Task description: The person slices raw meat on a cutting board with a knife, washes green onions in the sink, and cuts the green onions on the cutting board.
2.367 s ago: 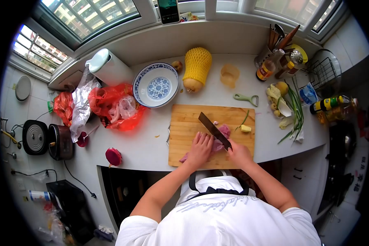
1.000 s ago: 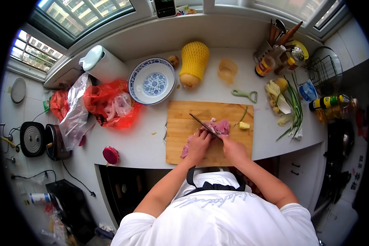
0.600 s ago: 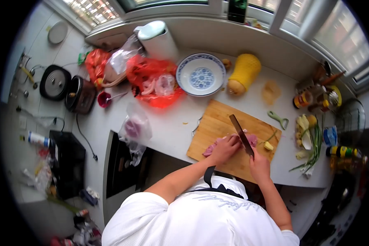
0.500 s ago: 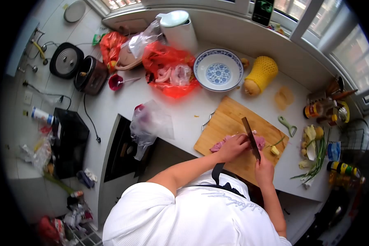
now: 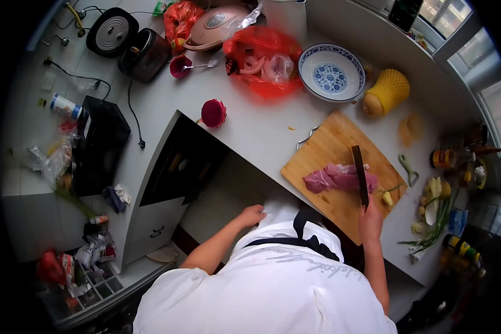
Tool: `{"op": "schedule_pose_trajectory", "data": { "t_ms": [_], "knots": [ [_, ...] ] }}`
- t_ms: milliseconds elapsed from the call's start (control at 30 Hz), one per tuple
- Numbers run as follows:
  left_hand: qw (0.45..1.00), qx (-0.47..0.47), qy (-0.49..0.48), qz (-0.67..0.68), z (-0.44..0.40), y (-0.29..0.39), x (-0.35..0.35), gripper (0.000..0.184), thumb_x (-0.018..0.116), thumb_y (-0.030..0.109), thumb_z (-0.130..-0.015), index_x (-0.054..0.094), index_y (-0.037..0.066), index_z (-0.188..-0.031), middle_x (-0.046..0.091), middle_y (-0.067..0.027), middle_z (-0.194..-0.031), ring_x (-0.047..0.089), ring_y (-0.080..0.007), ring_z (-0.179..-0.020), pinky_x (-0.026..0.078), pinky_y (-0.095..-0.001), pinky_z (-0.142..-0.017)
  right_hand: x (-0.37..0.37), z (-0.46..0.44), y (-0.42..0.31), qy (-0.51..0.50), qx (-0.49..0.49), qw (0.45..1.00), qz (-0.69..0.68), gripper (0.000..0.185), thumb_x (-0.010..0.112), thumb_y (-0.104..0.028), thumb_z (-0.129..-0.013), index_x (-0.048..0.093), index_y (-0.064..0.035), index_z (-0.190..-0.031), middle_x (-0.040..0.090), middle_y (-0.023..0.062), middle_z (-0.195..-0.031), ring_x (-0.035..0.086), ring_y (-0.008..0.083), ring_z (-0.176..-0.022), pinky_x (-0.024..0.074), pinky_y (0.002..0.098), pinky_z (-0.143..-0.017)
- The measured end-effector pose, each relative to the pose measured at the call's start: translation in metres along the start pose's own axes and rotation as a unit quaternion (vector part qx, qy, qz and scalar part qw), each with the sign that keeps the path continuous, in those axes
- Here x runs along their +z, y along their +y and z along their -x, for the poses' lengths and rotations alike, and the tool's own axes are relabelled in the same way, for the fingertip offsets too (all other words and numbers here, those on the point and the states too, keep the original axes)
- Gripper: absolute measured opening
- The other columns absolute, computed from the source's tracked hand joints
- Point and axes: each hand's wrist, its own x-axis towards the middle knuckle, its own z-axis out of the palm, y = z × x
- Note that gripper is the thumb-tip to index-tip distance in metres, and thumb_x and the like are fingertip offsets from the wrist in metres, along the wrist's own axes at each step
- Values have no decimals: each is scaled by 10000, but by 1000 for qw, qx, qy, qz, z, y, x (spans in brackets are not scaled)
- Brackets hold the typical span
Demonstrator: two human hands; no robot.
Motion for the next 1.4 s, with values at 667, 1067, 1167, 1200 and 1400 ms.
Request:
{"op": "schedule_pose_trajectory", "data": {
  "t_ms": [667, 1067, 1167, 1200, 1400],
  "knots": [
    [761, 222, 547, -268, -112, 385, -465, 582, 686, 506, -813, 595, 139, -1255, 524, -198, -1366, 494, -360, -1259, 407, -459, -1023, 62, 7, -40, 111, 30, 993, 14, 606, 746, -120, -811, 499, -113, -1364, 448, 148, -1381, 554, 375, -1158, 497, 430, -901],
    [689, 476, 210, 505, 35, 276, -501, 324, 476, 23, -924, 464, 78, -1243, 562, -64, -1200, 547, -147, -1129, 454, -316, -972, -5, -63, -229, 221, -70, 964, -130, 463, 731, -51, -795, 593, -43, -1237, 562, 83, -1028, 543, 200, -854, 474, 315, -763],
    [660, 484, 161, 551, 90, 258, -440, 419, 469, 19, -927, 414, 101, -1334, 559, -58, -1187, 573, -119, -1021, 474, -264, -883, -14, -82, -319, 210, -301, 917, -155, 510, 783, -64, -756, 605, -56, -1234, 554, 78, -1003, 537, 178, -784, 480, 299, -709],
    [665, 482, 145, 551, 105, 245, -418, 444, 469, 26, -924, 398, 92, -1358, 542, -71, -1231, 561, -142, -1081, 459, -288, -935, -13, -87, -345, 195, -359, 899, -159, 588, 812, -92, -736, 584, -71, -1277, 548, 84, -1019, 540, 184, -790, 487, 294, -698],
    [694, 469, 129, 530, 181, 162, -308, 415, 483, 62, -932, 435, 34, -1343, 562, -82, -1250, 532, -178, -1198, 399, -327, -1054, 43, -55, -417, -128, -468, 855, -181, 653, 824, -187, -734, 533, -40, -1300, 548, 128, -1018, 568, 281, -931, 485, 355, -792]
  ]
}}
